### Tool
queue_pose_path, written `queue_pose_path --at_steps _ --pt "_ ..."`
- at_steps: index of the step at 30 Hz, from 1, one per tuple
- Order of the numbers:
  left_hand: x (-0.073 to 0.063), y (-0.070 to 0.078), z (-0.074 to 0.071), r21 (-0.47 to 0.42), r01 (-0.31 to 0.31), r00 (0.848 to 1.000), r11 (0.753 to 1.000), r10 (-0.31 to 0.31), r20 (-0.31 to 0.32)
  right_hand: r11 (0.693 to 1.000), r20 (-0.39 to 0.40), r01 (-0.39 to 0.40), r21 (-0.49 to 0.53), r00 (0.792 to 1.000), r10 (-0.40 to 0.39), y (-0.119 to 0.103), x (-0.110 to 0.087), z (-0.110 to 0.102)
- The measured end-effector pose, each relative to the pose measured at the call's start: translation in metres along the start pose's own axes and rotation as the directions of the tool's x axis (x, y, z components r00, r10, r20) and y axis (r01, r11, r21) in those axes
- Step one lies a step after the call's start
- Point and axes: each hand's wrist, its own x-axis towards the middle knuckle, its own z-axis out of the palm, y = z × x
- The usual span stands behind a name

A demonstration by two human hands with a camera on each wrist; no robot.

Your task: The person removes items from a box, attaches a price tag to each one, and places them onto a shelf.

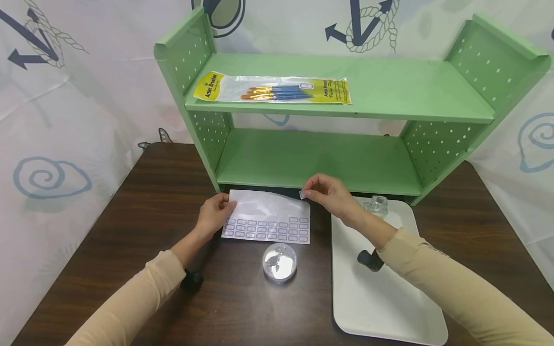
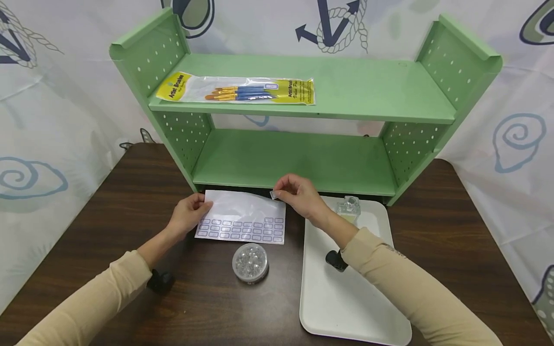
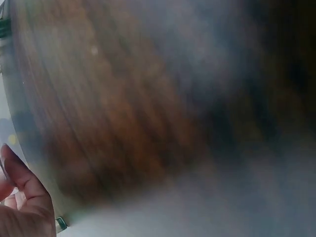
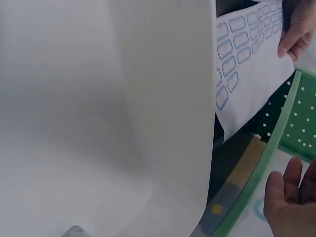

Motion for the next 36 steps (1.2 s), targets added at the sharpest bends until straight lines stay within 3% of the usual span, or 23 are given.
queue_pose_path --at_steps 5,16,22,27,31,36 --pt "0.002 -0.001 -0.001 0.020 0.015 1.000 1.000 -0.014 -0.016 0.999 0.026 -0.026 0.025 0.999 0.026 0.001 -0.004 0.002" --pt "0.004 -0.001 -0.002 0.052 0.011 0.999 0.999 -0.013 0.030 0.990 0.113 -0.133 0.040 0.985 0.128 0.002 -0.012 0.005" --pt "0.002 0.002 -0.005 0.113 -0.024 0.999 0.993 0.019 0.044 0.990 0.143 -0.142 0.006 0.980 0.140 0.001 -0.015 0.005" --pt "-0.003 0.007 -0.009 0.198 -0.091 0.996 0.976 0.091 0.013 0.992 0.170 -0.122 -0.033 0.977 0.126 0.000 -0.016 0.006" --pt "-0.012 0.024 -0.007 0.138 -0.171 0.985 0.976 0.167 0.041 0.992 0.189 -0.113 -0.055 0.974 0.122 0.000 -0.017 0.008" --pt "-0.028 0.055 0.009 -0.046 -0.187 0.957 0.981 0.193 0.219 0.994 0.225 -0.089 -0.056 0.969 0.100 0.001 -0.019 0.011"
